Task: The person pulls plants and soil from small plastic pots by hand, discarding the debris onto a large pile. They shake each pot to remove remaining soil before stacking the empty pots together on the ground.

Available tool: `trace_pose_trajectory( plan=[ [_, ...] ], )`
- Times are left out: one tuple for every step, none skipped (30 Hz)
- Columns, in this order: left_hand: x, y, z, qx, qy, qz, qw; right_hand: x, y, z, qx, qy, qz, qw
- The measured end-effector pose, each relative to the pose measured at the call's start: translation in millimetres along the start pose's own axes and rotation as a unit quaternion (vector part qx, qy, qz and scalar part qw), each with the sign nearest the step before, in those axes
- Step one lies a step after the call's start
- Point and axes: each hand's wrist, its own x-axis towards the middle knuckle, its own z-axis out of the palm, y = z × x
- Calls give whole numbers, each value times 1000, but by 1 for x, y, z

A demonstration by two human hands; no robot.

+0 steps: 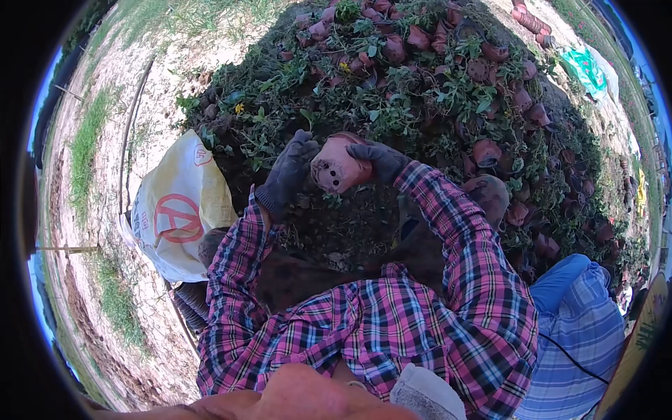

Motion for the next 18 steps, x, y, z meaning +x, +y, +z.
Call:
trace_pose_trajectory(
  plan=[
    [-17,10,22,43,-30,-2,999,2,5,2,-13,-23,3,1000],
    [-32,22,41,86,-62,-4,994,1,9,0,-25,-44,5,999],
    [-42,35,52,5,-113,-97,989,4,13,-10,-59,-25,16,998],
    [-44,33,53,35,-118,-108,986,8,18,-25,-60,-21,16,998],
    [-46,33,52,66,-121,-118,983,15,24,-41,-63,-19,15,998],
    [-47,34,51,97,-124,-125,980,19,27,-51,-67,-19,14,997],
    [-44,25,44,134,-148,-48,979,20,38,-45,-24,-19,-5,1000],
    [-40,6,34,167,-172,29,970,27,48,-52,71,-59,21,996],
    [-42,-1,35,128,-177,34,975,34,64,-67,165,-97,48,980],
    [-47,-1,42,88,-182,39,979,41,74,-69,258,-136,75,954],
    [-52,0,51,-20,-167,-26,985,52,86,-69,201,-127,62,969],
    [-59,11,62,-126,-148,-91,977,62,98,-86,229,-97,90,964],
    [-68,27,72,-140,-147,-98,974,78,115,-114,255,-67,117,957],
    [-78,45,82,-155,-146,-105,971,86,126,-130,281,-36,146,948],
    [-78,43,80,-107,-149,-59,981,81,121,-118,265,-72,126,953],
    [-78,40,77,-57,-146,-12,987,72,108,-91,248,-108,107,957],
    [-68,15,61,58,-143,88,984,69,99,-71,230,-145,89,958],
    [-65,15,58,109,-113,116,981,73,96,-64,199,-167,40,965]
  ],
)
